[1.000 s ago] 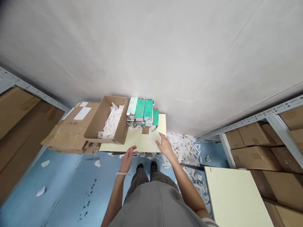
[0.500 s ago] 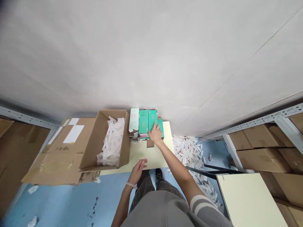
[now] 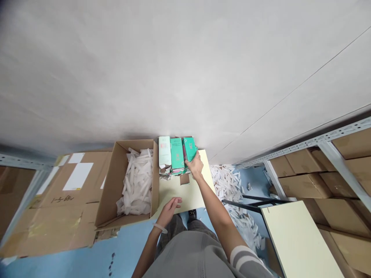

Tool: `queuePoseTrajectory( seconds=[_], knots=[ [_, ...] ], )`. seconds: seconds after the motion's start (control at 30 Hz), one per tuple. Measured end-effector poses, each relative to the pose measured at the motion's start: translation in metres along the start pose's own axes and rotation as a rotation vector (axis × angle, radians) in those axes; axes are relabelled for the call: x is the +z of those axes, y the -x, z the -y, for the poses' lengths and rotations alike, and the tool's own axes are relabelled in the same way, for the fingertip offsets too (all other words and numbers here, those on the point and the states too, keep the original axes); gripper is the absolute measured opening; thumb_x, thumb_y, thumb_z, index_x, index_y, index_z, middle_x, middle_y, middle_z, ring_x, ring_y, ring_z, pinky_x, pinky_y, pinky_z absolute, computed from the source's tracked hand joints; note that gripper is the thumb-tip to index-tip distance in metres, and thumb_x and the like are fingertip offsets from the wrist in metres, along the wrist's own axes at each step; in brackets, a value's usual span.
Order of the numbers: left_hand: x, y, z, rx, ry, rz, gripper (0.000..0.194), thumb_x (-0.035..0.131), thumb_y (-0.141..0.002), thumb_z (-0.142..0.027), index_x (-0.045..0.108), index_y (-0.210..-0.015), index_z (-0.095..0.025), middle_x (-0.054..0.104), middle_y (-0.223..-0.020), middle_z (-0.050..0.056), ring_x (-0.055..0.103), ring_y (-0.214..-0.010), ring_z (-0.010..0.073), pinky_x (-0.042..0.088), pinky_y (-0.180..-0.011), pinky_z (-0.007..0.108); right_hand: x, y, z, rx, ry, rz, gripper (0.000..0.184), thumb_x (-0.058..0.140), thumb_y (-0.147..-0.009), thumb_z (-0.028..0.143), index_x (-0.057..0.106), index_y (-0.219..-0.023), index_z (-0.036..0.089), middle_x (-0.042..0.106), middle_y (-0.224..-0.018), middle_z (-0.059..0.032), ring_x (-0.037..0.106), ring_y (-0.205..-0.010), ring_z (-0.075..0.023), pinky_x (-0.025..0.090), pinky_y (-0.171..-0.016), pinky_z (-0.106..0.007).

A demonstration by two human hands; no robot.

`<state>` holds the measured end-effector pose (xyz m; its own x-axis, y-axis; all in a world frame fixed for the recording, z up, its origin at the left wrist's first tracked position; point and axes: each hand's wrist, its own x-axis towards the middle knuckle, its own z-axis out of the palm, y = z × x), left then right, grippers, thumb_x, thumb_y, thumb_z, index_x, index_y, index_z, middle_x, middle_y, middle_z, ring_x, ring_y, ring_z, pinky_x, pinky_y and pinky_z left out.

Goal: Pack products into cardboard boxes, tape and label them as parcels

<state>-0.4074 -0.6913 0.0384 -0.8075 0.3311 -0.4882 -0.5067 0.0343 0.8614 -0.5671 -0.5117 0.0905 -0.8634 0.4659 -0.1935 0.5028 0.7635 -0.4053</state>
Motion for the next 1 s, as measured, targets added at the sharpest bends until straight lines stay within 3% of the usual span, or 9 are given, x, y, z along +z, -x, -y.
queuePoseTrajectory(
  seconds=[0.13,0.3,0.47,0.6,0.7,0.8,1.0],
  knots=[
    [-0.003,-0.003,-0.01,0.035,-0.019,0.04,0.053,0.05,-0.081,-0.067,0.067,-0.096,-0.019,0.07,-0.101,0.011,0.068,-0.086,0.0229,0.05,-0.088,0.038,-0.012,0.024,-0.009,0.005,-0.104,-0.059,0.079,0.064,-0.074,0.047,0.033,-0.142,0.021,0.06,-0.127,-0.0121,0.062,-0.108,-0.0318,0.047,-0.089,-0.041],
    [0.004,-0.013,-0.031,0.012,-0.017,0.074,0.055,0.054,-0.079,-0.067,0.061,-0.107,-0.02,0.068,-0.109,0.013,0.068,-0.091,0.0234,0.048,-0.092,0.041,-0.034,0.077,-0.03,-0.028,-0.234,-0.163,0.08,0.066,-0.072,0.048,0.035,-0.141,0.024,0.061,-0.127,-0.0101,0.062,-0.109,-0.0308,0.049,-0.089,-0.04],
    [0.031,-0.024,-0.075,0.023,0.121,0.097,0.061,0.054,-0.082,-0.064,0.047,-0.13,-0.027,0.05,-0.141,0.011,0.055,-0.123,0.0246,0.051,-0.091,0.034,-0.051,0.138,-0.048,-0.057,-0.291,-0.201,0.081,0.068,-0.071,0.044,0.034,-0.143,0.026,0.056,-0.136,-0.0076,0.059,-0.116,-0.029,0.049,-0.093,-0.038],
    [0.06,-0.022,-0.093,0.11,0.127,0.147,0.067,0.058,-0.082,-0.06,0.036,-0.136,-0.027,0.049,-0.141,0.011,0.053,-0.125,0.0235,0.049,-0.096,0.034,-0.058,0.177,-0.063,-0.009,-0.265,-0.224,0.083,0.067,-0.07,0.041,0.033,-0.144,0.026,0.054,-0.138,-0.007,0.058,-0.119,-0.0292,0.049,-0.093,-0.039],
    [0.082,-0.013,-0.084,0.131,0.11,0.122,0.07,0.066,-0.078,-0.054,0.034,-0.132,-0.024,0.054,-0.135,0.013,0.055,-0.123,0.0228,0.047,-0.101,0.036,-0.062,0.199,-0.08,0.012,-0.237,-0.219,0.083,0.066,-0.071,0.039,0.031,-0.146,0.027,0.056,-0.136,-0.0069,0.06,-0.116,-0.0291,0.051,-0.09,-0.039],
    [0.103,0.0,-0.065,0.046,0.093,0.119,0.068,0.07,-0.076,-0.053,0.036,-0.126,-0.024,0.054,-0.134,0.014,0.059,-0.118,0.0233,0.051,-0.095,0.036,-0.067,0.221,-0.104,0.024,-0.213,-0.23,0.082,0.066,-0.071,0.037,0.034,-0.145,0.026,0.058,-0.133,-0.0077,0.061,-0.113,-0.0289,0.052,-0.088,-0.038],
    [0.165,0.035,-0.026,-0.074,0.054,0.172,0.066,0.078,-0.07,-0.046,0.037,-0.116,-0.023,0.057,-0.13,0.015,0.064,-0.111,0.0223,0.054,-0.09,0.035,-0.084,0.275,-0.174,0.069,-0.203,-0.281,0.081,0.066,-0.07,0.033,0.036,-0.145,0.026,0.062,-0.124,-0.0071,0.063,-0.106,-0.0278,0.053,-0.081,-0.037]
  ],
)
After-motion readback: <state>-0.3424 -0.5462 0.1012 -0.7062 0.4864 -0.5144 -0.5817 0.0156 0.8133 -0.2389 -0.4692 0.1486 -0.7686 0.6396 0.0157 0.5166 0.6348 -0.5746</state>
